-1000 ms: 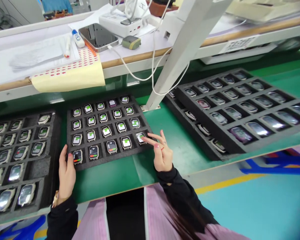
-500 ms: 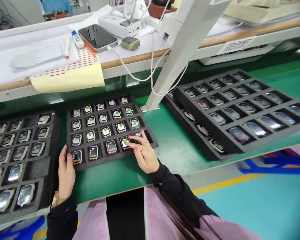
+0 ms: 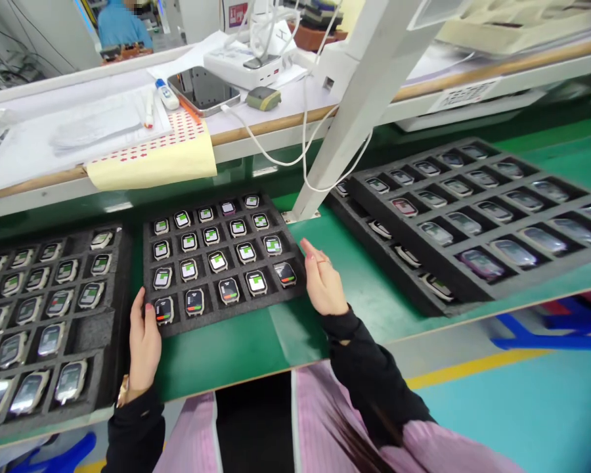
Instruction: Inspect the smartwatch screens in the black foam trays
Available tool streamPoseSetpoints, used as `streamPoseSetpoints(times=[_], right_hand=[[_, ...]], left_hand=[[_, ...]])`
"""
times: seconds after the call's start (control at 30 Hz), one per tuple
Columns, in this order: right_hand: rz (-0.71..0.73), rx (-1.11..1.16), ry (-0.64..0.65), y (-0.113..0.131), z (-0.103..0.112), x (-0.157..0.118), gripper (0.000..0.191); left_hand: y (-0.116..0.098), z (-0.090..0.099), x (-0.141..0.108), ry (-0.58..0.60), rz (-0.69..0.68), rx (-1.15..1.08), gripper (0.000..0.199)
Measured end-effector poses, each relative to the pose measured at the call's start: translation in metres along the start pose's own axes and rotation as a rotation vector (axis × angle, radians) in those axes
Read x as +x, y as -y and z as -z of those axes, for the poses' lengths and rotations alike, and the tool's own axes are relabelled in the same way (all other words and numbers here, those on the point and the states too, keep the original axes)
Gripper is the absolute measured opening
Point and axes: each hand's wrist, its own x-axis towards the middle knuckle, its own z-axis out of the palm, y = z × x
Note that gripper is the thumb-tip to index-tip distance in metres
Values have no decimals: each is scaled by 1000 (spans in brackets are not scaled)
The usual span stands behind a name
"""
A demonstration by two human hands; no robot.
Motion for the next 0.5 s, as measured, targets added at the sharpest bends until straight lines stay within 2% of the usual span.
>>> streamPoseSetpoints(times=[0.1,0.2,0.5], right_hand=[[-169,117,31,-23,-3,5,59],[-174,153,33,-31,-6,1,61],[-186,243,25,-17,8,-35,50]], left_hand=[[-1,1,-1,0,20,-29,53],[-2,2,-3,-5,40,-100,51],[-1,13,-18,-35,78,-143,49]])
